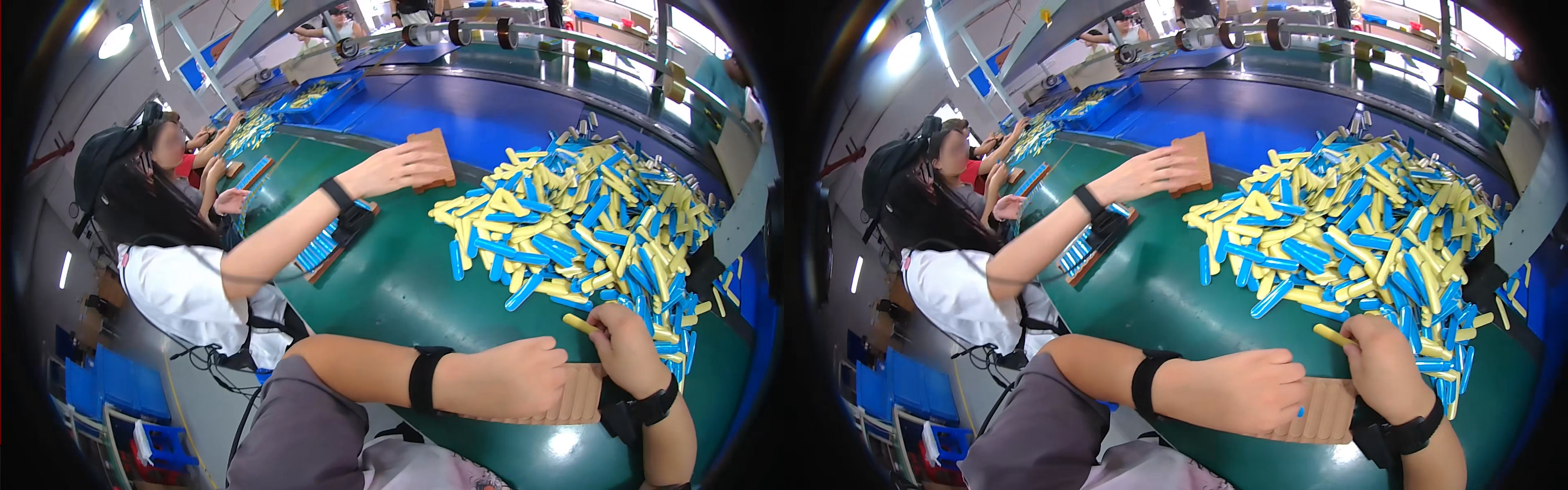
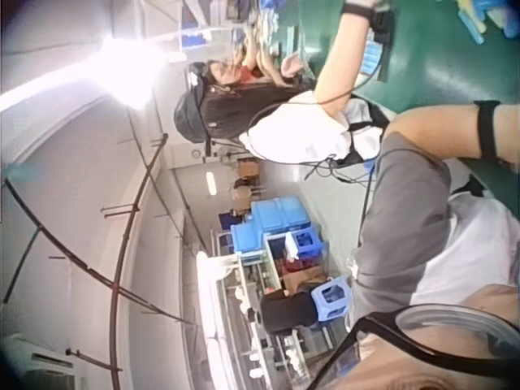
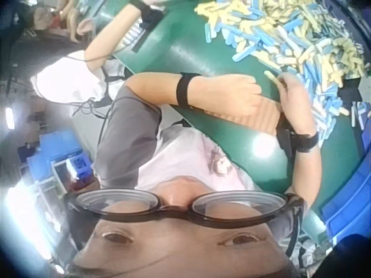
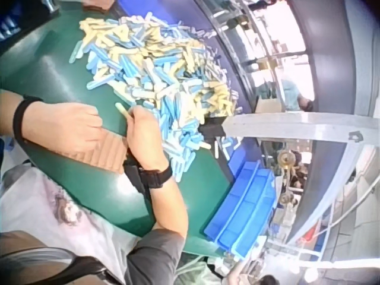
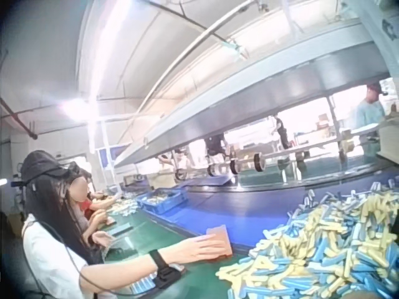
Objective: Assembling blue and yellow plastic/rubber strips into a cardboard holder on a production line.
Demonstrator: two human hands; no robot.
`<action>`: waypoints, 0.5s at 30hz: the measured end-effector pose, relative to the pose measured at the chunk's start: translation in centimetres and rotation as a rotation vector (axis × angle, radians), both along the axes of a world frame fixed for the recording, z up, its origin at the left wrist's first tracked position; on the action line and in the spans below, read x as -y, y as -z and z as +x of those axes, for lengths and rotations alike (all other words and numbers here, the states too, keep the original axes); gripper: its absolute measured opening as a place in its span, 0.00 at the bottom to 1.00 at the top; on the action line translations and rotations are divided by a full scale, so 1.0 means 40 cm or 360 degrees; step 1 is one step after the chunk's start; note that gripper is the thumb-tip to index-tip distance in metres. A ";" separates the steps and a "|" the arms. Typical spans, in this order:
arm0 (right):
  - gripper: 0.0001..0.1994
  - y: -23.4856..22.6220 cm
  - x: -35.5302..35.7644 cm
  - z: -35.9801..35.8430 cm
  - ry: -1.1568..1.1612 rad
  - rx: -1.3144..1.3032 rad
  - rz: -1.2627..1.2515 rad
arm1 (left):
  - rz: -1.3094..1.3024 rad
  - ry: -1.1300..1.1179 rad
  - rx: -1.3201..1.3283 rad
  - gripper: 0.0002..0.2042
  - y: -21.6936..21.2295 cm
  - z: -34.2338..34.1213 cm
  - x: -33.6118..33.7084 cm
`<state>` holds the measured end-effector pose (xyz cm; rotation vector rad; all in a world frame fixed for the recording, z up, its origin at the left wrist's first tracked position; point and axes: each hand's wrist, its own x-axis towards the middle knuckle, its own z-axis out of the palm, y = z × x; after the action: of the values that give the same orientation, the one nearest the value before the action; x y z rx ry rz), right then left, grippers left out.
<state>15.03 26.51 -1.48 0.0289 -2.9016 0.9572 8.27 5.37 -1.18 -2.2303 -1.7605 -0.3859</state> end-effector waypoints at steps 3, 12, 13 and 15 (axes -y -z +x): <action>0.06 -0.005 0.000 0.008 -0.0008 -0.0019 0.0008 | 0.0005 0.0005 0.0013 0.09 0.000 0.003 -0.003; 0.05 -0.025 -0.002 0.039 -0.0004 -0.0163 0.0116 | -0.0016 0.0102 0.0000 0.07 -0.012 0.026 0.006; 0.04 -0.033 -0.009 0.046 0.0029 -0.0209 0.0171 | 0.0081 0.0144 0.0068 0.07 -0.002 0.026 0.000; 0.05 -0.061 -0.018 0.047 0.0010 -0.0278 0.0155 | 0.0040 0.0128 0.0044 0.06 -0.006 0.015 -0.001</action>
<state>16.89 27.22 0.95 0.1040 -2.7824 0.7693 8.88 5.41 -0.94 -2.2943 -1.6734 -0.4551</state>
